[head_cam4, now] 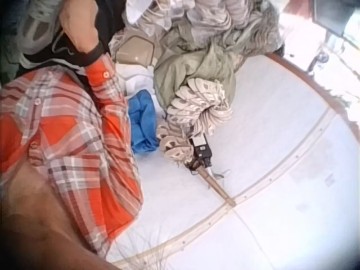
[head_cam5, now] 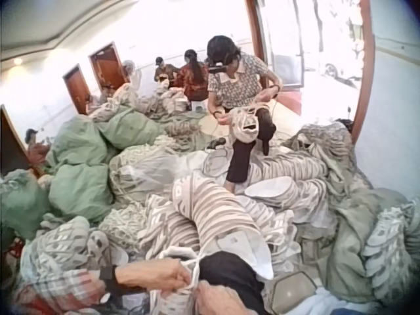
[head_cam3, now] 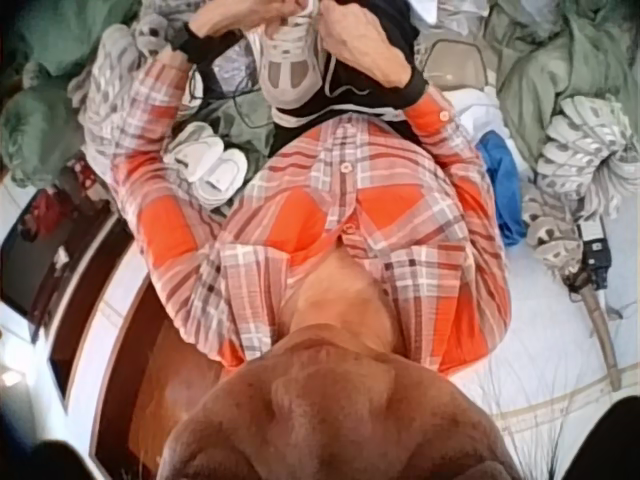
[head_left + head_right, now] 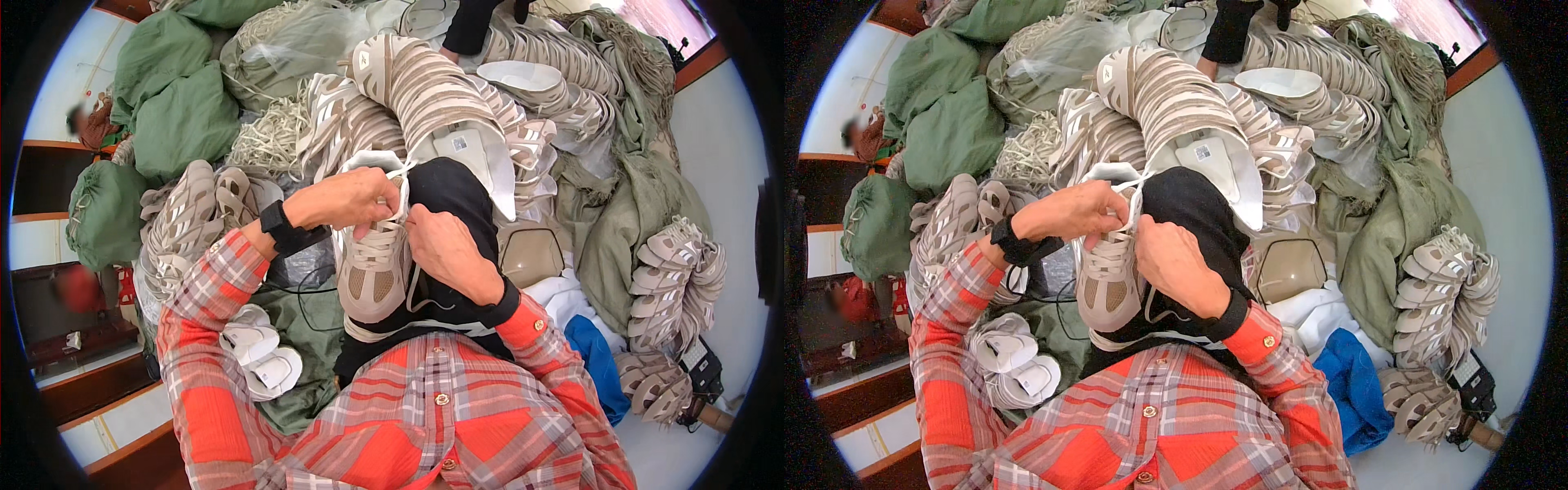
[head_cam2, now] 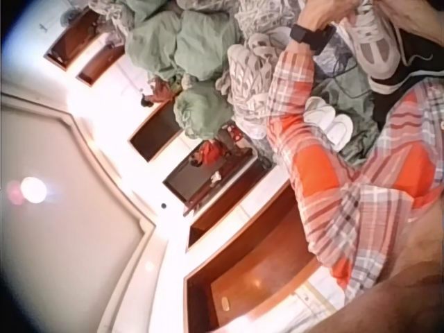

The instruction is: Lacing a series of shoes in a manufacturing environment.

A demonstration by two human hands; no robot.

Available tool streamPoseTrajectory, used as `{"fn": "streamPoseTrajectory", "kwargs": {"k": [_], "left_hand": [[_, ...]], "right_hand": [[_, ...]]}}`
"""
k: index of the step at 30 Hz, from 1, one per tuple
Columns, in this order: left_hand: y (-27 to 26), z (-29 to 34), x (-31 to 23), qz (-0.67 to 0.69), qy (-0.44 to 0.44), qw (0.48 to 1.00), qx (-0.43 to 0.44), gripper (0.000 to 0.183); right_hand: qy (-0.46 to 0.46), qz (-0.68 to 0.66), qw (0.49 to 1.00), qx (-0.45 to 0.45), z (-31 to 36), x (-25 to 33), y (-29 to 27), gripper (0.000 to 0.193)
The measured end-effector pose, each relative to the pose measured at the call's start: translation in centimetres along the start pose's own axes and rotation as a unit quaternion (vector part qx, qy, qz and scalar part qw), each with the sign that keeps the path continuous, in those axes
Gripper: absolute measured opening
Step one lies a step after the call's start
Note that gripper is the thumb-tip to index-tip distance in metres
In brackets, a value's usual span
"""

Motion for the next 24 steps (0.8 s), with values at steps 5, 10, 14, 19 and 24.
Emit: {"fn": "streamPoseTrajectory", "kwargs": {"k": [5, 10, 14, 19, 24], "left_hand": [[1.6, -0.8, 0.9, -0.191, 0.144, 0.966, -0.101, 0.008], [-0.3, 2.9, -1.8, -0.472, 0.171, 0.829, -0.245, 0.012], [-0.8, 4.0, 1.4, -0.437, 0.137, 0.854, -0.245, 0.013], [0.7, 4.8, 2.5, 0.184, -0.041, 0.980, -0.066, 0.010], [3.9, 4.4, 3.5, 0.536, -0.009, 0.844, -0.002, 0.015]], "right_hand": [[-0.020, -0.004, 1.000, -0.021, -0.1, 0.5, 0.2, 0.010], [-0.176, 0.064, 0.968, -0.168, 1.3, 1.7, -3.2, 0.016], [-0.159, 0.106, 0.975, -0.117, 1.4, 1.4, -1.7, 0.018], [-0.186, 0.106, 0.967, -0.140, 0.6, 1.5, -0.9, 0.021], [-0.220, 0.137, 0.962, -0.081, -0.4, 1.7, -1.2, 0.017]]}}
Point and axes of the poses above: each hand's wrist, its own z-axis away from the middle knuckle, its own y-axis out of the palm, x = y × z, the point moved 3 cm from there along -z, towards the middle knuckle, and after that the axes turned 4 degrees about -x, right-handed, at the moved point
